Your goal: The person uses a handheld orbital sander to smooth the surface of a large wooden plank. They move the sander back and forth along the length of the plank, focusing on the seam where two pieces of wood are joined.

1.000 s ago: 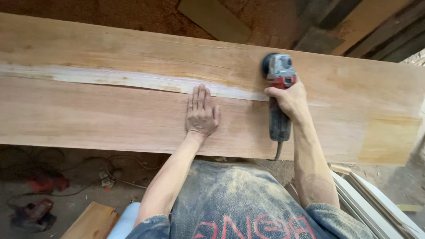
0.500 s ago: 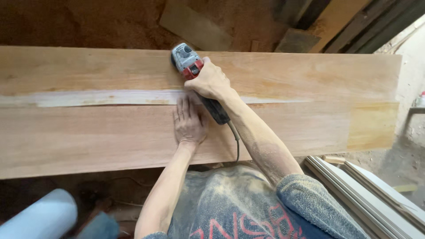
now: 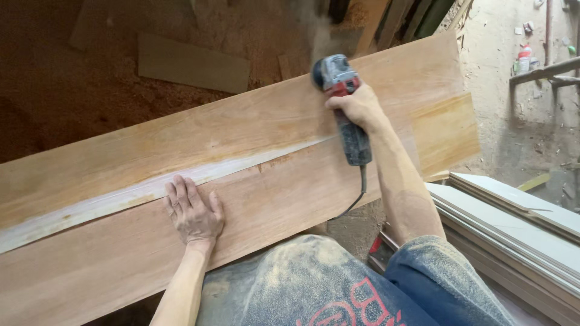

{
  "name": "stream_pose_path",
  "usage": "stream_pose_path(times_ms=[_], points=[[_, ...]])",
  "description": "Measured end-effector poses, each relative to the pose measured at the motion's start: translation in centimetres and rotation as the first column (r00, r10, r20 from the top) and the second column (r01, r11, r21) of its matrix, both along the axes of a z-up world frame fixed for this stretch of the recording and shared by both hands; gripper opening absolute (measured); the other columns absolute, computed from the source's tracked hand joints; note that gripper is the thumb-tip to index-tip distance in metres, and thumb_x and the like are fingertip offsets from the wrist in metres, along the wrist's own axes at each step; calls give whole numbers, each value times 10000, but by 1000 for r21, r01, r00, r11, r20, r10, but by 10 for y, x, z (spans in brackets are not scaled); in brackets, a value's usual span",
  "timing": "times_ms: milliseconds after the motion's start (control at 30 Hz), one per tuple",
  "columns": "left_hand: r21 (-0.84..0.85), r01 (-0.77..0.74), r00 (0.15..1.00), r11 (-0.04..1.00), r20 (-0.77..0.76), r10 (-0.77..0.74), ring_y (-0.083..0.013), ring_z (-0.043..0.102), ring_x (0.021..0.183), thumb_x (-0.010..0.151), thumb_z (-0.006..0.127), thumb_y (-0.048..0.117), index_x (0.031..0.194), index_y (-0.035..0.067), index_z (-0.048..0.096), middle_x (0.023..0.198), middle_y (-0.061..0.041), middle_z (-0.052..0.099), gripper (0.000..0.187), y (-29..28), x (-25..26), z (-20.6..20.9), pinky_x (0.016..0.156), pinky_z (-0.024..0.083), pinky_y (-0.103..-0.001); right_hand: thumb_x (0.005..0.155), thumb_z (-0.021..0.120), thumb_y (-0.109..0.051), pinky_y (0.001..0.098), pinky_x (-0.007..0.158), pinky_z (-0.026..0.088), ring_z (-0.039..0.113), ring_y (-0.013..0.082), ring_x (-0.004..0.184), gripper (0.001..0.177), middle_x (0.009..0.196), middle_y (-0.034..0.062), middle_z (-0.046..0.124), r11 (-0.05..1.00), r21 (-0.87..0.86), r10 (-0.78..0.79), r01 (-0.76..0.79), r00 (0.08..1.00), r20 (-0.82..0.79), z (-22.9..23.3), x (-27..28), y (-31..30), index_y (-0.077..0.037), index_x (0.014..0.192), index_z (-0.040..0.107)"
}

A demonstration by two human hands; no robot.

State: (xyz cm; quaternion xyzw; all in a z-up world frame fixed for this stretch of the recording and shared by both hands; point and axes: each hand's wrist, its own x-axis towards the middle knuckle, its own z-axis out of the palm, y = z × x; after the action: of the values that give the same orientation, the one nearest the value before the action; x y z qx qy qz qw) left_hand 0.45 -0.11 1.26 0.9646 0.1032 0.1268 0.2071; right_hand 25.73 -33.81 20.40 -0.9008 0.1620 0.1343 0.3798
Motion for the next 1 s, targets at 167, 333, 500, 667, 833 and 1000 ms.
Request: stream_pose_path(times_ms=[167, 333, 500, 667, 833, 1000], points=[[5, -6, 1000, 1000, -8, 6, -454, 255, 1569, 958, 623, 362, 1560, -56, 421, 1680, -250, 313, 761, -2, 4, -2, 1276, 193, -585, 675, 837, -172, 319, 696, 539, 662, 138, 765, 340, 889, 9, 715, 983, 114, -151, 146, 988, 31, 13, 14, -52, -85, 990, 744], [14, -24, 999, 1000, -42, 25, -445, 250, 1551, 932, 618, 392, 1547, -4, 435, 1674, -195, 313, 753, -2, 2, -5, 1256, 198, -582, 695, 832, -198, 324, 719, 549, 668, 138, 789, 355, 909, 14, 717, 996, 78, -49, 51, 998, -31, 4, 6, 12, -74, 1014, 735], [6, -16, 998, 1000, -55, 16, -421, 249, 1550, 950, 595, 401, 1544, 11, 434, 1676, -158, 312, 728, -2, 3, -4, 1247, 192, -578, 641, 872, -257, 333, 781, 569, 684, 182, 864, 553, 969, 68, 727, 978, 21, 207, -208, 978, 22, -13, -28, 118, -37, 1110, 678], [20, -6, 998, 1000, -70, 7, -414, 250, 1544, 938, 588, 405, 1539, 10, 454, 1673, -157, 319, 731, -1, 2, -3, 1243, 185, -574, 611, 863, -414, 370, 951, 556, 704, 264, 1070, 854, 1190, 148, 712, 910, -172, 355, -378, 922, -153, -26, -49, 222, -69, 1328, 552], [-58, -16, 999, 998, 30, 18, -422, 298, 1531, 959, 598, 398, 1473, 24, 527, 1619, -154, 401, 640, 0, 4, -5, 1233, 225, -600, 628, 826, -441, 401, 990, 534, 680, 308, 1155, 848, 1235, 152, 699, 847, -171, 457, -504, 854, -249, -26, -66, 320, -108, 1352, 535], [-47, -13, 1000, 999, 22, 14, -437, 352, 1497, 954, 603, 383, 1440, 37, 554, 1593, -165, 450, 599, 3, 3, 3, 1200, 272, -618, 613, 804, -472, 414, 973, 528, 678, 313, 1142, 883, 1201, 140, 713, 823, -155, 502, -547, 827, -253, -19, -76, 333, -168, 1383, 495]])
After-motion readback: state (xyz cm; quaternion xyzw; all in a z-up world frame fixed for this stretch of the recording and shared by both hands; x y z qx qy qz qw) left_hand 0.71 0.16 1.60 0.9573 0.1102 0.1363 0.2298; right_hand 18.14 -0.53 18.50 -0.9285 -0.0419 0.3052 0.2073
